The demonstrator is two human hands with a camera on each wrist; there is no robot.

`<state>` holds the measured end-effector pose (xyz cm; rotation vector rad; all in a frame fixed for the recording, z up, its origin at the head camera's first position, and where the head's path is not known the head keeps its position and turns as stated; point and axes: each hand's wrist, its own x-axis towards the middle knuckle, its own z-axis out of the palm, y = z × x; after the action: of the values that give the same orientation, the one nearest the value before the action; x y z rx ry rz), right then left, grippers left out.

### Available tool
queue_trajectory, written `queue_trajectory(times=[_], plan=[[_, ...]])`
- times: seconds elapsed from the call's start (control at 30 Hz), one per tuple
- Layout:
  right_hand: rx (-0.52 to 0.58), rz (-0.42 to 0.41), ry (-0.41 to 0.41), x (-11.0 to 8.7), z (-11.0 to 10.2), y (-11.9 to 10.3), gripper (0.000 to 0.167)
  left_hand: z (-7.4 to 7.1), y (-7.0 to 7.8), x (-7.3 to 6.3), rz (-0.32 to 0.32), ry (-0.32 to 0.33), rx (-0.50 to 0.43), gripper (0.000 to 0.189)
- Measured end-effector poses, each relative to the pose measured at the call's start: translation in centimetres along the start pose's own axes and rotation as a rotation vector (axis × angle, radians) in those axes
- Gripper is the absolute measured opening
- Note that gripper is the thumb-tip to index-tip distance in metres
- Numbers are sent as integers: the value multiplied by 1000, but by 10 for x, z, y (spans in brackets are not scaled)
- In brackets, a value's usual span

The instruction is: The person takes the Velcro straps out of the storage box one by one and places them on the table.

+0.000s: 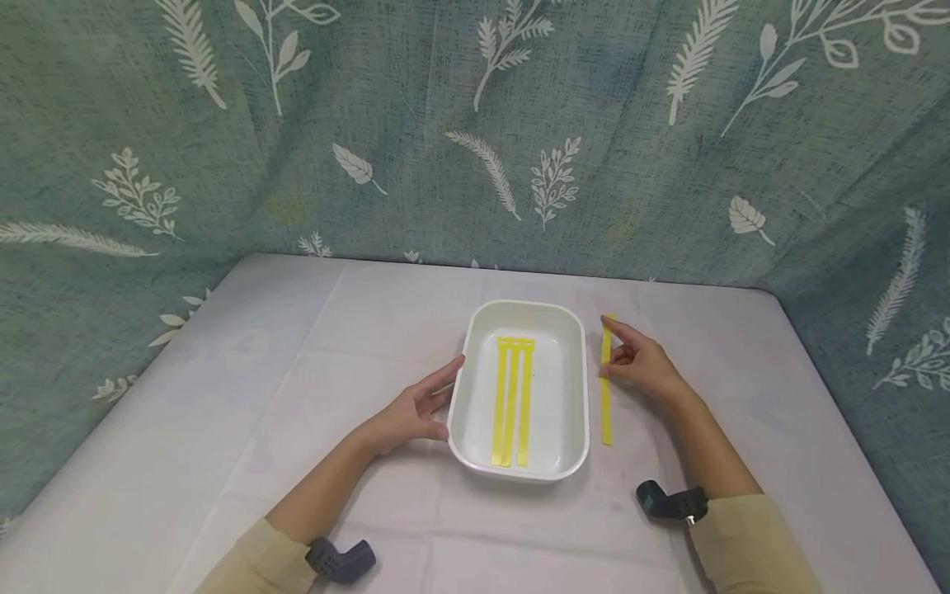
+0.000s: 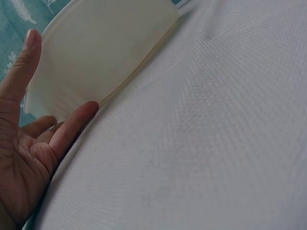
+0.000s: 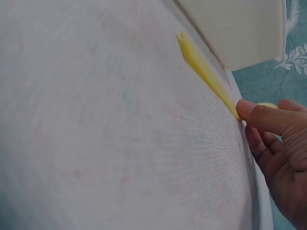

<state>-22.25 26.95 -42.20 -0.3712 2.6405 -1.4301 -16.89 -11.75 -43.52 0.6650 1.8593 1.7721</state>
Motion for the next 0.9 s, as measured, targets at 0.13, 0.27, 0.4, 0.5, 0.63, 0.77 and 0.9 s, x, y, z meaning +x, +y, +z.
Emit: queue_trajectory(times=[0.13, 0.27, 0.4, 0.5, 0.63, 0.77, 0.9], plan=[[-132, 44, 20, 1, 0, 1, 84, 0, 1, -1, 2, -2, -3, 111], [-204, 83, 31, 2, -1, 3, 88, 0, 1, -1, 4, -2, -3, 111], [-216, 107, 28, 4, -3, 4, 93, 0, 1, -1, 8, -3, 0, 111], [-220, 99, 14, 6, -5, 5, 90, 0, 2, -1, 8, -2, 3, 111], [-255, 6, 11, 9, -7, 9, 75, 1, 3, -1, -5, 2, 9, 111], [-281, -2, 9, 11, -8, 11, 67, 1, 3, -1, -13, 2, 13, 111], [-273, 58, -33, 13, -10, 9, 69, 1, 3, -1, -9, 1, 12, 112]])
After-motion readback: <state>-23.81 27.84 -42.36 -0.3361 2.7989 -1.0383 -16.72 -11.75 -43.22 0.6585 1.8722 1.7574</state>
